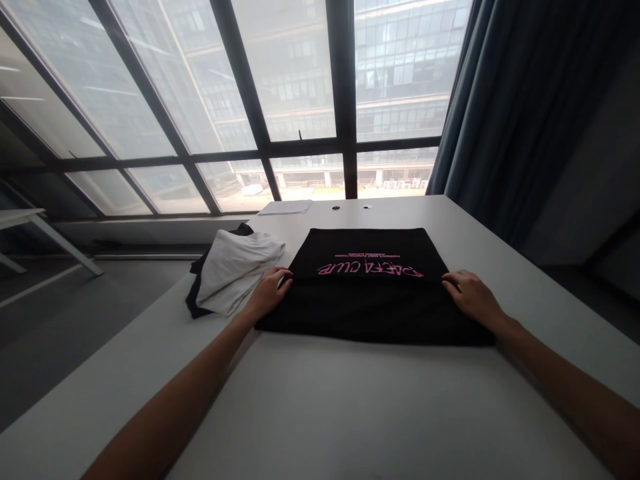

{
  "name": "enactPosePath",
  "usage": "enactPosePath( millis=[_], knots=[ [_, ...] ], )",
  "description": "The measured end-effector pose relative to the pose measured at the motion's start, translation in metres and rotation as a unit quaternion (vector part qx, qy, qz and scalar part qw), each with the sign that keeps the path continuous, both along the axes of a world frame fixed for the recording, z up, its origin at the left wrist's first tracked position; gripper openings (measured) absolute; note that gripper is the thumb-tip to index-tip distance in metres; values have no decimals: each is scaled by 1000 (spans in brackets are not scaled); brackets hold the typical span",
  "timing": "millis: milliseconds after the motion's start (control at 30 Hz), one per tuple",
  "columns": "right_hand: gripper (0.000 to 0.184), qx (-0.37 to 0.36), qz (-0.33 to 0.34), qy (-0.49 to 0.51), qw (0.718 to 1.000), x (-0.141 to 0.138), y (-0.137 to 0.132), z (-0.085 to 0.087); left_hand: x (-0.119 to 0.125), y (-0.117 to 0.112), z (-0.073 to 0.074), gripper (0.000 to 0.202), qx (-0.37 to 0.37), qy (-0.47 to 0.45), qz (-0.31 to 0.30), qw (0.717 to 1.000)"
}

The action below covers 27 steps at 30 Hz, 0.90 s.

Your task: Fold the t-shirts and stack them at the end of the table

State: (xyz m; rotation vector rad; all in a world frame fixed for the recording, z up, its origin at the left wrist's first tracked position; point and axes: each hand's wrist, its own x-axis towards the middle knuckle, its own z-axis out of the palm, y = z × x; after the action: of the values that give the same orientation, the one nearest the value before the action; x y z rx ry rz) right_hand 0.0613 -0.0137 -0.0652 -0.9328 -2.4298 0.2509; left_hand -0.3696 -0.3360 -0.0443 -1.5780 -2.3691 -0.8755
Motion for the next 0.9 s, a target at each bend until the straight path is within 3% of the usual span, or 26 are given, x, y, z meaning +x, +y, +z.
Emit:
enactPosePath(
  millis=[100, 167, 267, 367, 433, 533, 667, 767, 900],
  knots=[
    [36, 50, 19, 19, 998, -13, -33, 16, 41, 3, 14, 35, -17, 39, -64, 997],
    [40, 50, 63, 26, 996, -24, -61, 19, 71, 5, 13, 41, -34, 47, -113, 992],
    [50, 30, 141, -30, 989, -36, -99, 6, 102, 5, -3, 50, -100, 62, -179, 977],
    [57, -5, 181, -102, 978, -38, -119, -14, 111, 4, -19, 55, -168, 51, -204, 963],
    [57, -33, 187, -114, 975, -37, -120, -17, 105, 4, -20, 54, -184, 33, -207, 960],
    [53, -49, 159, -59, 984, -33, -104, -4, 82, 5, -8, 51, -144, 15, -173, 974],
    [39, 13, 48, 16, 999, -24, -54, 13, 29, 6, -1, 43, -55, 40, -16, 998],
    [32, 25, -67, -46, 996, -17, -12, 4, -6, 3, -12, 34, -73, 52, 71, 993],
    [32, -11, -92, -102, 990, -10, 18, -15, -25, 3, -23, 26, -77, 30, 103, 991]
  ],
)
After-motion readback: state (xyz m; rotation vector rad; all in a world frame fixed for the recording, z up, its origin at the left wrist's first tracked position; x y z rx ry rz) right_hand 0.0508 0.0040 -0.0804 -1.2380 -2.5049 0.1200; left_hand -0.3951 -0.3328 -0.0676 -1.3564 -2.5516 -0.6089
